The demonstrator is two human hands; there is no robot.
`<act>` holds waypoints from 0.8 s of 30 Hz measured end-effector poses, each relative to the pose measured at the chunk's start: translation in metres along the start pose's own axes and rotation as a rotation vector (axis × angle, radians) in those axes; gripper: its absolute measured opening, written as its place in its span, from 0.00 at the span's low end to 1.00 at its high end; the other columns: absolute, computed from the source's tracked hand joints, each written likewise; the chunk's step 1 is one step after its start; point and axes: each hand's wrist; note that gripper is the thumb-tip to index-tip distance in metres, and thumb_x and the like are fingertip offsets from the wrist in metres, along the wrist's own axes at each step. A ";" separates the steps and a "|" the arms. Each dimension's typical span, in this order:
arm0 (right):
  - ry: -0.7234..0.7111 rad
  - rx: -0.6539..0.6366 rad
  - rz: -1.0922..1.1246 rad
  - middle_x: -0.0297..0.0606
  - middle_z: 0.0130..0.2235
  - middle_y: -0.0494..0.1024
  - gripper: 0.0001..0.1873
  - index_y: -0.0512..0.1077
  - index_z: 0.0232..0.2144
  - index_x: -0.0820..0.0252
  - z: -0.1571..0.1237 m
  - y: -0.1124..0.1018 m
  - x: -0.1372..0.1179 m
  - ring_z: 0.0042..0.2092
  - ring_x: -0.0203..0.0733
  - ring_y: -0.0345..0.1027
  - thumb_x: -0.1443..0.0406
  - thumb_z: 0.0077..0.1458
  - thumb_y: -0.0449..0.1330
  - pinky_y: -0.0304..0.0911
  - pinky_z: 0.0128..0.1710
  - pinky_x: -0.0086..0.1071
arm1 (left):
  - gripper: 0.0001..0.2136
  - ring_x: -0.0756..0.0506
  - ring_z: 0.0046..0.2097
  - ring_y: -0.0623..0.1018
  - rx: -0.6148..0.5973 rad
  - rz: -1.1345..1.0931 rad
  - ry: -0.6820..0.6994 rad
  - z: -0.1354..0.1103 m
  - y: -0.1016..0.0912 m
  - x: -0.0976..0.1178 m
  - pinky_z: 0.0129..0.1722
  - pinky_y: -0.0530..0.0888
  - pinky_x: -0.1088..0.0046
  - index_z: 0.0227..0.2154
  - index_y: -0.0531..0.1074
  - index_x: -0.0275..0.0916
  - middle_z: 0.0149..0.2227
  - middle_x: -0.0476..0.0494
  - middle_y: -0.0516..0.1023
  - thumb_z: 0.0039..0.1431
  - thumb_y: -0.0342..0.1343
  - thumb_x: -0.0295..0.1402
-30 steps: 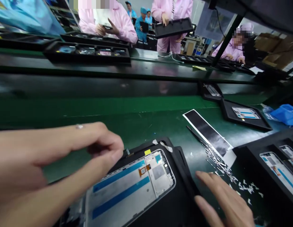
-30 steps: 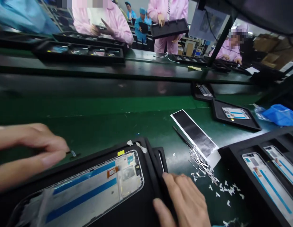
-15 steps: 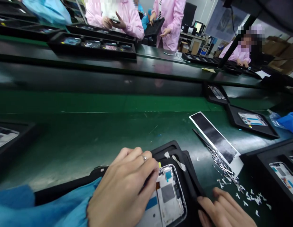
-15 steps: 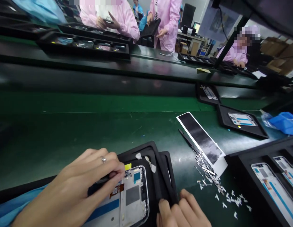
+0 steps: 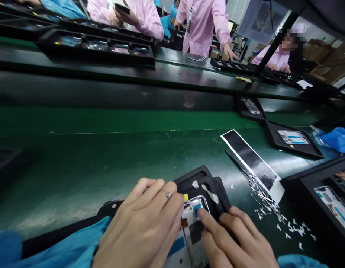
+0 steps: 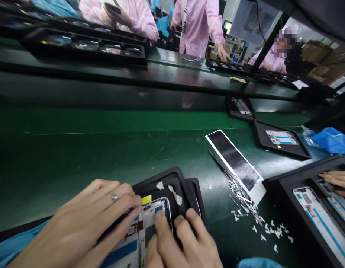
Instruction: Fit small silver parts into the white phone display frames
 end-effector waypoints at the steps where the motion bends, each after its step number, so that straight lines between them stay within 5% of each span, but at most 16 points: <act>1: -0.008 0.017 0.000 0.31 0.33 0.77 0.16 0.67 0.23 0.59 0.001 0.004 -0.002 0.27 0.34 0.68 0.74 0.56 0.45 0.64 0.31 0.31 | 0.14 0.47 0.29 0.67 -0.003 0.005 0.003 -0.001 0.001 0.000 0.32 0.61 0.69 0.24 0.69 0.36 0.27 0.46 0.72 0.56 0.39 0.23; 24: -0.045 0.010 -0.002 0.31 0.33 0.77 0.15 0.68 0.23 0.59 0.008 0.015 -0.006 0.25 0.34 0.67 0.74 0.54 0.46 0.63 0.30 0.33 | 0.14 0.46 0.28 0.61 -0.021 0.060 0.035 0.004 0.002 0.005 0.32 0.57 0.65 0.21 0.65 0.37 0.24 0.46 0.66 0.53 0.37 0.19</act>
Point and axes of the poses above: each hand's wrist, its own z-axis towards the middle knuckle, its own y-axis out of the palm, x = y × z
